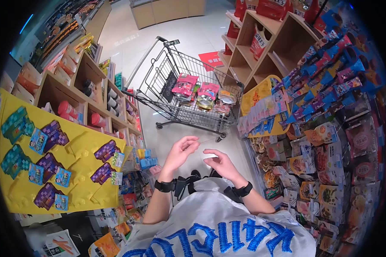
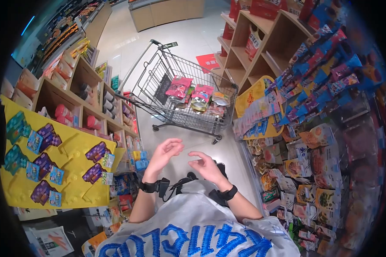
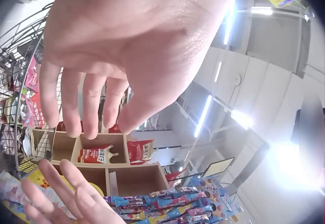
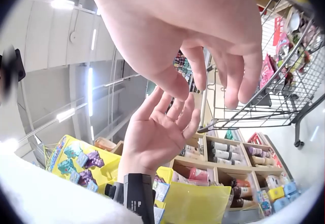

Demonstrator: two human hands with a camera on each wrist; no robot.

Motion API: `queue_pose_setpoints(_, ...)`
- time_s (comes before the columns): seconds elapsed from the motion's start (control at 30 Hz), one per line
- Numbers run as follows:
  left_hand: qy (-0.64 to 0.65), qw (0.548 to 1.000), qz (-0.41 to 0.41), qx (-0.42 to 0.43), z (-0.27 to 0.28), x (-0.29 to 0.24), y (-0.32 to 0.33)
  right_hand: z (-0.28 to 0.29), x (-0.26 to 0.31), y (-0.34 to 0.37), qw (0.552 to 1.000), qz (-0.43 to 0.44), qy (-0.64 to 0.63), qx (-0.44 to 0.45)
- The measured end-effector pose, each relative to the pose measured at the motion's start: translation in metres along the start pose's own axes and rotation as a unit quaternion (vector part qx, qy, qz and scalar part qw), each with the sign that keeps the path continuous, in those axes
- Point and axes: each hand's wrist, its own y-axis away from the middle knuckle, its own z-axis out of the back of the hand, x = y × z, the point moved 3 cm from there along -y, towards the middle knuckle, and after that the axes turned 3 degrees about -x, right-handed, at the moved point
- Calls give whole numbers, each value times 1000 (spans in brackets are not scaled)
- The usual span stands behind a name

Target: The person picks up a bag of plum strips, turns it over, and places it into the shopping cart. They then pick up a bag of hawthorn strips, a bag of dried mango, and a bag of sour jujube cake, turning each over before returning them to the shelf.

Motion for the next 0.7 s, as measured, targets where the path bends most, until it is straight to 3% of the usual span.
queue_pose_setpoints(0.13,59,997,35,-47,33,9,-7,-12,-5,-44,999,-2,30,20)
queue_pose_setpoints(0.17,59,996,38,-50,40,13,-11,-13,-3,-54,991,65,114,-17)
queue_pose_setpoints(0.2,63,995,47,-62,46,15,-18,-15,2,-63,992,62,113,-14)
queue_pose_setpoints(0.27,65,993,59,-76,60,18,-32,-17,16,-84,954,142,263,-29)
queue_pose_setpoints(0.53,71,974,113,-183,113,23,-128,1,4,-222,977,88,193,28)
queue_pose_setpoints(0.6,76,968,138,-198,126,23,-165,9,3,-258,947,96,305,16)
queue_pose_setpoints(0.7,97,959,167,-207,142,22,-232,26,-10,-325,942,87,320,45)
